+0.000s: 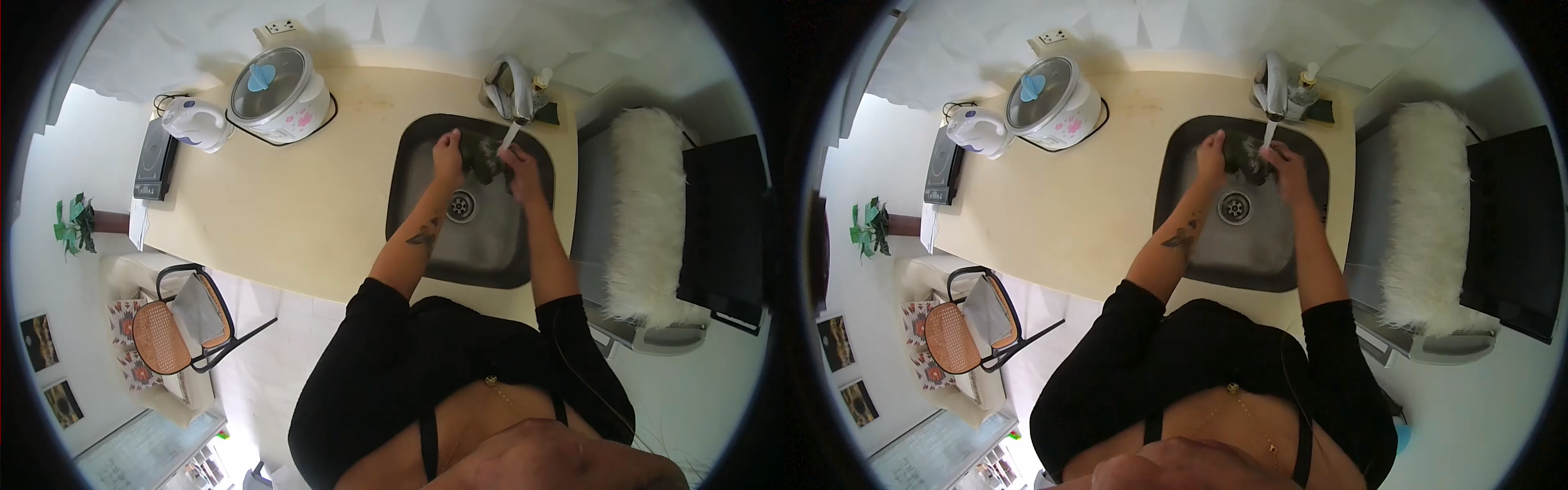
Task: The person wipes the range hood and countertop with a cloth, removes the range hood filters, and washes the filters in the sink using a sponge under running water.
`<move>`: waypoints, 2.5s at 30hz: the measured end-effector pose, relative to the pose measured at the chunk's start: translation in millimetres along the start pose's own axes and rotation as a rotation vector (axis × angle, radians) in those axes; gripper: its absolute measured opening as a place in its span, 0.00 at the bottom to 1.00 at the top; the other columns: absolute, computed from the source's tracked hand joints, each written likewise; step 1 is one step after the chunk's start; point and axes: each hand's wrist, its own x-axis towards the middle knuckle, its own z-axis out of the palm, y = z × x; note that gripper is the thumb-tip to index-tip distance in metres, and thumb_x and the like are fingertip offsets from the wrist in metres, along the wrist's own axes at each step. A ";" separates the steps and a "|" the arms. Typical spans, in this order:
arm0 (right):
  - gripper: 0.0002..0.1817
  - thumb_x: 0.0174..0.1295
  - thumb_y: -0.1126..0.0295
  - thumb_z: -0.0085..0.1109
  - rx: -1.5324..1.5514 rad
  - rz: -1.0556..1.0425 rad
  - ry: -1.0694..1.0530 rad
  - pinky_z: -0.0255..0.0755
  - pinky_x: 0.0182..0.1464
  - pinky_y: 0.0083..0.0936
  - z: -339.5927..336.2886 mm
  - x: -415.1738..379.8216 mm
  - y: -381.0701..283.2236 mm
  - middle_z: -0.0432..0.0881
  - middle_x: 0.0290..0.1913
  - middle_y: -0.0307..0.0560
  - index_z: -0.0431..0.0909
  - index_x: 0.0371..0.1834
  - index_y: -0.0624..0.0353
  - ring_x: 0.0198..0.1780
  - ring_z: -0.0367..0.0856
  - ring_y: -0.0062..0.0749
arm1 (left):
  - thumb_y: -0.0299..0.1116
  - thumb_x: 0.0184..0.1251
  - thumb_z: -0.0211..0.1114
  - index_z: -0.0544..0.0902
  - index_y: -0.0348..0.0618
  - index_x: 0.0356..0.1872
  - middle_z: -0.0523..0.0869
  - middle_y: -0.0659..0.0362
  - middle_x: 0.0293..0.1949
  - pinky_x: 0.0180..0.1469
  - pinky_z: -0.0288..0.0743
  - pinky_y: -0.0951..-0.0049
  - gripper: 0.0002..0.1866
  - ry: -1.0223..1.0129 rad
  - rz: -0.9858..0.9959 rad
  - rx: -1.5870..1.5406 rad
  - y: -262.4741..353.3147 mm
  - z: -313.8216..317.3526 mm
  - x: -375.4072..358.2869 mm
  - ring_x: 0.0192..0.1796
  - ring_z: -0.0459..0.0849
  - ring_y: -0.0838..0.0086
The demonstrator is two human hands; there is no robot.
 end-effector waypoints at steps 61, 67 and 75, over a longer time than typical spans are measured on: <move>0.28 0.50 0.77 0.53 0.014 0.314 -0.159 0.59 0.55 0.22 -16.1 -15.5 10.2 0.71 0.51 0.45 0.62 0.58 0.65 0.51 0.69 0.30 | 0.26 0.48 0.55 0.75 0.34 0.48 0.79 0.49 0.45 0.51 0.68 0.69 0.21 -0.499 -0.048 1.382 -17.9 -56.9 12.7 0.48 0.76 0.64; 0.29 0.49 0.75 0.57 -0.636 0.124 -0.056 0.66 0.49 0.24 -61.8 -7.8 31.5 0.77 0.45 0.52 0.64 0.57 0.70 0.48 0.75 0.33 | 0.39 0.59 0.53 0.75 0.36 0.48 0.79 0.51 0.44 0.51 0.68 0.66 0.20 -0.171 -0.333 0.916 -8.8 -101.3 6.1 0.48 0.76 0.65; 0.13 0.45 0.67 0.64 -0.517 -0.265 0.076 0.70 0.38 0.29 38.2 -18.9 71.3 0.80 0.31 0.54 0.80 0.29 0.67 0.33 0.80 0.36 | 0.42 0.66 0.47 0.73 0.38 0.49 0.78 0.56 0.43 0.44 0.72 0.72 0.20 -0.179 -0.153 0.338 -105.4 -90.7 -15.1 0.42 0.78 0.69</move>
